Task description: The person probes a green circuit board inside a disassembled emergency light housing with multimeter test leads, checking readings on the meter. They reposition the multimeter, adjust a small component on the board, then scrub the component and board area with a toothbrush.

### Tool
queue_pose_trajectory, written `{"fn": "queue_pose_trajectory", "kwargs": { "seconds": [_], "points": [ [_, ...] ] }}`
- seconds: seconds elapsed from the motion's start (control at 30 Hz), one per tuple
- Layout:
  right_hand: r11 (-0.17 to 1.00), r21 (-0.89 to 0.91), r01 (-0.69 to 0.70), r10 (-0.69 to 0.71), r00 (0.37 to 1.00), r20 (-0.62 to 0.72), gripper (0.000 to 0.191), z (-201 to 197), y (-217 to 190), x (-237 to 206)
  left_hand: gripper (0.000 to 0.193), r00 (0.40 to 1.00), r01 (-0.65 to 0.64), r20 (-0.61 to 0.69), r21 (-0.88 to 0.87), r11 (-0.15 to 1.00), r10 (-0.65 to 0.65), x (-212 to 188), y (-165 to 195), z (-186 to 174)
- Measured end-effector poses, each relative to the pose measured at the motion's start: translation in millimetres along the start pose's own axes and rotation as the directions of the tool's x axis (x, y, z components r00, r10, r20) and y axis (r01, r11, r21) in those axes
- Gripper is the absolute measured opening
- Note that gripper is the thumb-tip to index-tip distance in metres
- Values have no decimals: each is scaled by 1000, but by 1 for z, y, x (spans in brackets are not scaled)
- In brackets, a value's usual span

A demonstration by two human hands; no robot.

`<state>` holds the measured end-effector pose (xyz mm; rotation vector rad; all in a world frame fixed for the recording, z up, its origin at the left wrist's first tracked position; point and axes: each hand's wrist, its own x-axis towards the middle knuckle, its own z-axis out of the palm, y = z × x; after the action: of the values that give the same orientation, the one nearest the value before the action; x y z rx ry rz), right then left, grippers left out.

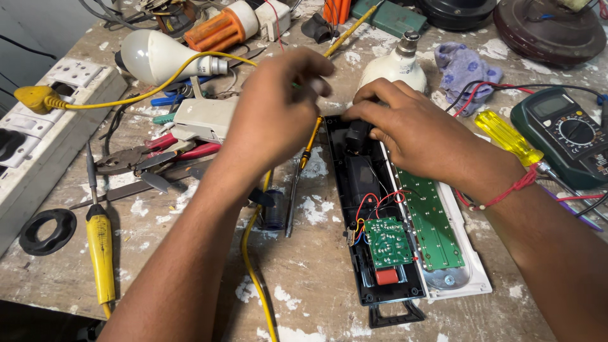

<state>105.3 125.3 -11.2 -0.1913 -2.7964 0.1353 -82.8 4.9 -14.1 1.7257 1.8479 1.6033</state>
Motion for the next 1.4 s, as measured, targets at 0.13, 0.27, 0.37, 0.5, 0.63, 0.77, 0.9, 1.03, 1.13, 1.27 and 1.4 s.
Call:
{"fn": "queue_pose_trajectory", "kwargs": {
  "seconds": [0.13, 0.27, 0.37, 0.5, 0.63, 0.77, 0.9, 1.03, 1.13, 1.27, 1.4],
  "points": [
    [999, 40, 30, -30, 1000, -1, 43, -3, 3, -3, 21, 996, -9, 86, 34, 999, 6, -7, 0, 13],
    [988, 105, -111, 100, 989, 105, 41, -13, 7, -6, 20, 988, -80, 139, 111, 991, 64, -9, 1, 19],
    [979, 152, -134, 112, 983, 148, 39, -25, 11, -7, 19, 973, 30, 230, 24, 999, -35, -10, 4, 19],
    [954, 259, -153, 112, 980, 165, 38, -42, 9, -12, 17, 931, 181, 349, -191, 965, -105, -8, 8, 20],
    [869, 260, -420, 332, 887, 321, 41, -57, 4, -18, 20, 899, 230, 427, -264, 937, -100, -10, 9, 20],
    [787, 151, -598, 507, 767, 392, 38, -65, 3, -21, 22, 834, 320, 539, -307, 897, -113, -14, 12, 21],
    [859, 285, -425, 368, 900, 231, 35, -60, 3, -30, 25, 819, 331, 563, -311, 891, -108, -19, 22, 22],
    [811, 434, -393, 383, 917, 114, 34, -49, 2, -48, 35, 837, 238, 541, -213, 948, -89, -22, 34, 23],
    [761, 545, -351, 382, 922, 60, 34, -42, -2, -68, 36, 829, 261, 546, -187, 947, -120, -25, 41, 26],
    [762, 604, -235, 342, 937, -67, 34, -30, -8, -90, 20, 820, 228, 568, -223, 948, -64, -28, 43, 31],
    [727, 647, -231, 377, 921, -95, 34, -23, -7, -103, 19, 818, 147, 575, -236, 961, 16, -30, 43, 38]
  ]
}}
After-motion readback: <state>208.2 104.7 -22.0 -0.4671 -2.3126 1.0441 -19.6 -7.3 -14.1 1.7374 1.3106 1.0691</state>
